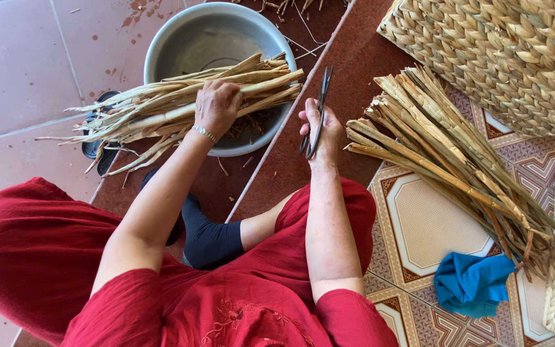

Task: The person sits on the floor and uses scissors to trim the ends of dried palm leaves. They repeatedly pick up leaves from a metal basin, cut the tips, and place the trimmed pieces into a growing pile on the floor.

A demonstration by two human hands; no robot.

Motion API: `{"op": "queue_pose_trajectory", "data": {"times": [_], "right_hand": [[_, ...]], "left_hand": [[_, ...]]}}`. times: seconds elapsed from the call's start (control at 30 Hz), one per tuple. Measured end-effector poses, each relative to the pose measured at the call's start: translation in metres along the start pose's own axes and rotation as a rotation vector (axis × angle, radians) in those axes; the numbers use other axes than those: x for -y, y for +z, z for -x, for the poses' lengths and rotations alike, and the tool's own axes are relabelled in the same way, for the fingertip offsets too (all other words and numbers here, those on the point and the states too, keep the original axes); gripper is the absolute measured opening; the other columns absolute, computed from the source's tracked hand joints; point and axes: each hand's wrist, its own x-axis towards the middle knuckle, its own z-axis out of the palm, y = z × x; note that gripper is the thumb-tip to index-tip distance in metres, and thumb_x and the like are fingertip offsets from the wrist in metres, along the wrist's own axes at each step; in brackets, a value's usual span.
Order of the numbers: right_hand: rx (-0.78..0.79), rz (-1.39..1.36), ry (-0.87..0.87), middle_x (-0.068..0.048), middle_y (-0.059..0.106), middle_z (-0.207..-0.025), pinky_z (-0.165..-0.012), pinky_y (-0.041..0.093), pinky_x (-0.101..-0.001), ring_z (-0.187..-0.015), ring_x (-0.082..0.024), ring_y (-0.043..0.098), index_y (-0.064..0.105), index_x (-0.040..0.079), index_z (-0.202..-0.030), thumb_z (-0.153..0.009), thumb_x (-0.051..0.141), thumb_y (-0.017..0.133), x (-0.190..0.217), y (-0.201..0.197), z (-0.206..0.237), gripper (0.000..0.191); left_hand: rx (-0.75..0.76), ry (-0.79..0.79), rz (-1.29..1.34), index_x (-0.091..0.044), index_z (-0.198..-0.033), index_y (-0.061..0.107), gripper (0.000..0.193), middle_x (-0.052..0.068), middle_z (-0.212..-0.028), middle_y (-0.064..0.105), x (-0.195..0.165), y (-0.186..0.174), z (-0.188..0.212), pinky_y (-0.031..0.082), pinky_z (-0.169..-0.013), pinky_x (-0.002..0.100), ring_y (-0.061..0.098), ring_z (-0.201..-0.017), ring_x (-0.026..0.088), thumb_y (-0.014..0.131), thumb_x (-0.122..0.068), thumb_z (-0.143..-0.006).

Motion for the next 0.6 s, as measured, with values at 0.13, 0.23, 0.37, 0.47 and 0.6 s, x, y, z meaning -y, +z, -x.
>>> {"op": "queue_pose_trajectory", "data": {"times": [0.13,0.23,0.37,0.47,0.6], "right_hand": [[0.007,-0.123,-0.09,-0.009,0.073,-0.09,-0.056,0.052,-0.0225,-0.062,-0.011,0.063,0.065,-0.003,-0.117,-0.082,0.018,0.087,-0.003,0.004,-0.013,0.046],[0.032,-0.137,-0.126,-0.01,0.074,-0.093,-0.059,0.055,-0.0238,-0.066,-0.012,0.066,0.065,-0.003,-0.118,-0.081,0.007,0.083,-0.005,0.006,-0.012,0.043],[0.219,-0.183,-0.161,-0.009,0.073,-0.099,-0.064,0.055,-0.0249,-0.072,-0.012,0.065,0.066,-0.005,-0.124,-0.085,-0.002,0.075,-0.001,0.007,-0.002,0.04],[0.359,-0.191,-0.124,-0.007,0.07,-0.101,-0.069,0.053,-0.0243,-0.076,-0.011,0.063,0.066,-0.002,-0.13,-0.09,-0.003,0.071,0.006,0.012,0.009,0.04],[0.463,-0.166,-0.137,-0.006,0.071,-0.1,-0.065,0.053,-0.0245,-0.074,-0.01,0.063,0.064,0.0,-0.129,-0.092,-0.004,0.068,0.017,0.027,0.025,0.038]], "left_hand": [[0.013,0.036,0.141,-0.009,-0.098,0.072,0.017,0.007,-0.091,0.068,-0.023,-0.012,0.039,0.052,-0.079,0.037,0.062,-0.087,0.023,0.083,-0.02,-0.091],[0.092,-0.107,0.244,-0.008,-0.101,0.072,0.023,0.005,-0.089,0.069,-0.042,-0.027,0.064,0.053,-0.074,0.035,0.063,-0.081,0.02,0.084,-0.02,-0.085],[0.193,-0.149,0.454,-0.005,-0.114,0.069,0.037,0.006,-0.09,0.069,-0.06,-0.046,0.069,0.056,-0.073,0.034,0.067,-0.078,0.019,0.083,-0.021,-0.084],[0.162,-0.155,0.573,-0.006,-0.122,0.069,0.035,0.005,-0.092,0.07,-0.072,-0.045,0.057,0.057,-0.072,0.031,0.067,-0.077,0.016,0.078,-0.021,-0.092],[0.063,-0.093,0.53,-0.006,-0.111,0.073,0.021,0.006,-0.092,0.069,-0.08,-0.037,0.037,0.055,-0.07,0.029,0.065,-0.077,0.012,0.078,-0.018,-0.094]]}}
